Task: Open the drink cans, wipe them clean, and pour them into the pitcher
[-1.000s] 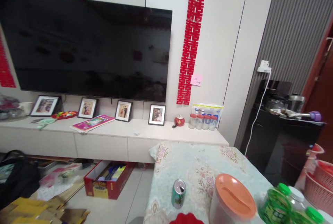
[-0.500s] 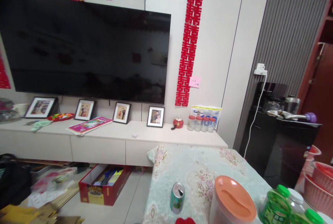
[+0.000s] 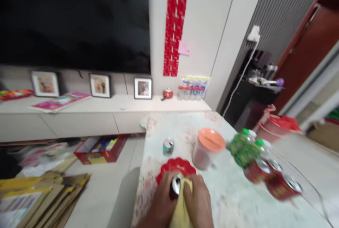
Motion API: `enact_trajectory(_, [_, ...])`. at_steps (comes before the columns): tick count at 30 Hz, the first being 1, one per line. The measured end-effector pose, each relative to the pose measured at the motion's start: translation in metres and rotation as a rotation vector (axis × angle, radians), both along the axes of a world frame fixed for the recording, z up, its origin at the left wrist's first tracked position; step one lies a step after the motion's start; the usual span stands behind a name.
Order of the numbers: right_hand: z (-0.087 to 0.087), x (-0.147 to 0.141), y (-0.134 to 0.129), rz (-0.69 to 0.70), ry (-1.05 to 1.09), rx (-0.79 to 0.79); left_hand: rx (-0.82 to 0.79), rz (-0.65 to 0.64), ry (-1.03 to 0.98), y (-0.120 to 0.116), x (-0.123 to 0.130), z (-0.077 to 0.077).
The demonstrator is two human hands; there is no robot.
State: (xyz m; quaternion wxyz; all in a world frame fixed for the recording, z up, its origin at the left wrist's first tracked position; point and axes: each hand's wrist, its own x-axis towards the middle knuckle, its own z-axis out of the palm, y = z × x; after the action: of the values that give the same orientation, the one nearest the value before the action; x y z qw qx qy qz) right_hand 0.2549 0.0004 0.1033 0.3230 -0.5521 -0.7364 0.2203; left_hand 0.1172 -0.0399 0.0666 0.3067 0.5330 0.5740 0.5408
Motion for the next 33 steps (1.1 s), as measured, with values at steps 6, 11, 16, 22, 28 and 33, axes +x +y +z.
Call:
enact_trajectory(6, [-0.002,0.003,0.004,-0.029,-0.084,-0.117,0.071,-0.069,-0.038,0.002,0.005,-0.013])
enact_trajectory(11, [0.007,-0.001,0.014,0.036,-0.095,-0.081,0.050,-0.183,0.072,-0.002,-0.006,-0.021])
enact_trajectory(16, [0.004,0.004,0.012,0.035,-0.089,-0.048,0.089,-0.207,0.093,-0.003,-0.008,-0.023])
enact_trajectory(22, [-0.003,0.010,-0.006,-0.042,-0.092,0.023,0.093,-0.024,0.127,0.001,0.009,-0.018])
enact_trajectory(28, [0.001,0.015,-0.024,-0.002,-0.090,0.133,0.096,0.080,0.101,0.007,0.015,-0.016])
enact_trajectory(33, [0.001,0.017,-0.034,0.002,-0.111,0.236,0.019,0.024,-0.019,0.011,0.016,-0.017])
